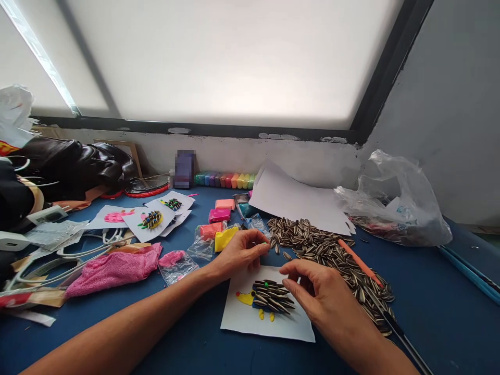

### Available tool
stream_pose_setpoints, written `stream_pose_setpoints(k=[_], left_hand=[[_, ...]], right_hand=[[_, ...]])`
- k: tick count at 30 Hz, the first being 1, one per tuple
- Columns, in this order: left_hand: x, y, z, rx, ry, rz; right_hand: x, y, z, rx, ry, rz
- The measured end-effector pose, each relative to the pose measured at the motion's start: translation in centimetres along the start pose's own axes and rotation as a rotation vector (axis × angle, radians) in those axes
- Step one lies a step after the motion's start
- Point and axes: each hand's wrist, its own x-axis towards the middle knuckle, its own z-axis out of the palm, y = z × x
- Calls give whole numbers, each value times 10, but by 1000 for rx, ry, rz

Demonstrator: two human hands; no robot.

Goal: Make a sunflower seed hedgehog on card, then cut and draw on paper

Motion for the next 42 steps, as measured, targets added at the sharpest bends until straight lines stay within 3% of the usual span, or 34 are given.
stream_pose_setpoints(k=[6, 12, 24, 42], left_hand=[[1, -2, 0, 7, 5, 15], [0, -1, 0, 7, 3, 4], [1, 1, 0, 3, 2, -5], [-1, 11, -4, -126, 31, -41]], right_hand=[[-1, -2, 0, -111, -23, 3], [1, 1, 3, -120, -29, -76], [1, 2, 7, -138, -59, -73], [4, 10, 2, -138, 74, -76]])
